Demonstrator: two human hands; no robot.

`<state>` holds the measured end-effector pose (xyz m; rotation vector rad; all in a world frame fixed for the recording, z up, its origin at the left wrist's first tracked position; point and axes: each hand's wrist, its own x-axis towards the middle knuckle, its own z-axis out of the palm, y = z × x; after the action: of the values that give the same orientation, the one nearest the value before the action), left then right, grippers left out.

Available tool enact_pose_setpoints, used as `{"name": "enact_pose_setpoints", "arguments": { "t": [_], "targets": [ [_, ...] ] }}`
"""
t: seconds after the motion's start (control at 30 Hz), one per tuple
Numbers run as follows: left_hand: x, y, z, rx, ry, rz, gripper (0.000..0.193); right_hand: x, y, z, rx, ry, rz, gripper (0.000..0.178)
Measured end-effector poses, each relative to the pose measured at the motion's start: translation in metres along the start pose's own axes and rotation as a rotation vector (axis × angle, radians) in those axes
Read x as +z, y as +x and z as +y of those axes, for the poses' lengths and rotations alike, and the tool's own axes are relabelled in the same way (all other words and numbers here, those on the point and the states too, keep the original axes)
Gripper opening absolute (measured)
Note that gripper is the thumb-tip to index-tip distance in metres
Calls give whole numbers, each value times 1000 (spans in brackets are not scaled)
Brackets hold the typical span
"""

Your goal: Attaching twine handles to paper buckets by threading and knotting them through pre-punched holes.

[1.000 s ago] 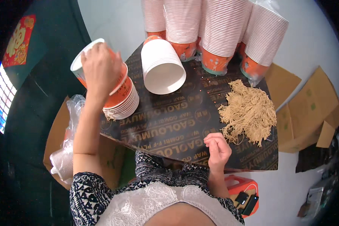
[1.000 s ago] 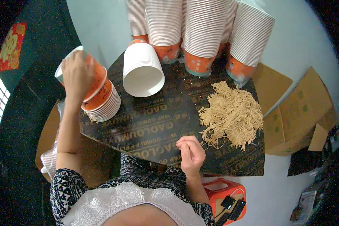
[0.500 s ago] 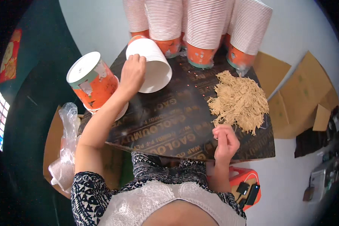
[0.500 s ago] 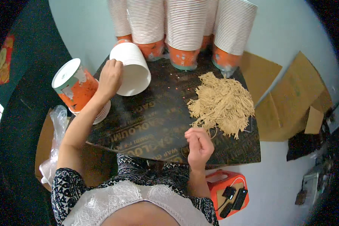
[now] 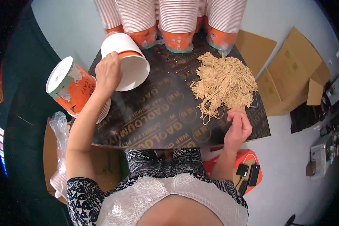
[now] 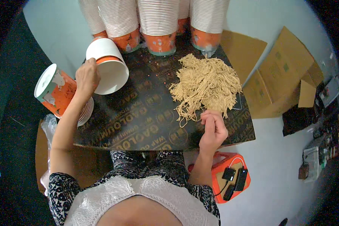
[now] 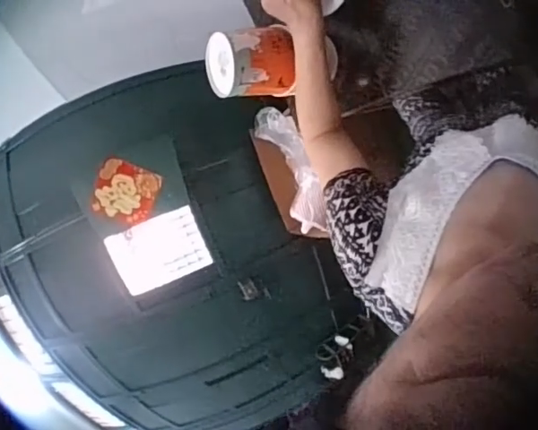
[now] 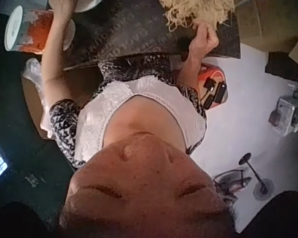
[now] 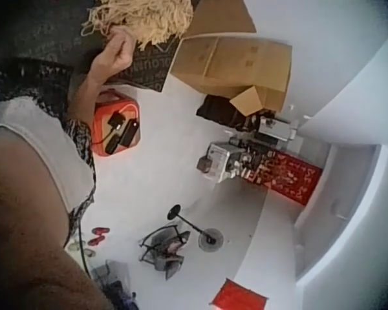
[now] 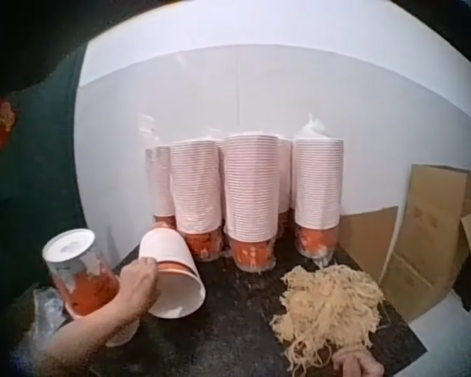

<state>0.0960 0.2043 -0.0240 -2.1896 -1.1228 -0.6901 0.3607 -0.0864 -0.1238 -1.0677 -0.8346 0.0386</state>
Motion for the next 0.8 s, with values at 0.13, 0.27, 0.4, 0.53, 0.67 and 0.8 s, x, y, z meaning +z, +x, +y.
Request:
{"name": "enact_pose_setpoints", "arguments": {
  "t": [0.13, 0.27, 0.4, 0.53, 0.67, 0.8],
  "targets": [
    [-15, 0, 13, -20, -12, -105, 12, -1, 1, -1, 19, 15, 0, 17],
    [-22, 0, 7, -25, -204, -120, 17, -4, 2, 3, 123, -25, -12, 13],
    [-45, 2, 7, -121, -332, -187, 22, -3, 4, 8, 177, -292, -211, 7],
    [-74, -5, 1, -243, -564, -117, 24, 4, 0, 5, 202, -424, -372, 3],
    [-87, -22, -5, -342, -717, -271, 22, -6, 3, 8, -20, -689, -526, 6],
    [-61, -48, -23, -484, -950, -352, 18, -9, 0, 10, -74, -692, -709, 11]
  ]
}}
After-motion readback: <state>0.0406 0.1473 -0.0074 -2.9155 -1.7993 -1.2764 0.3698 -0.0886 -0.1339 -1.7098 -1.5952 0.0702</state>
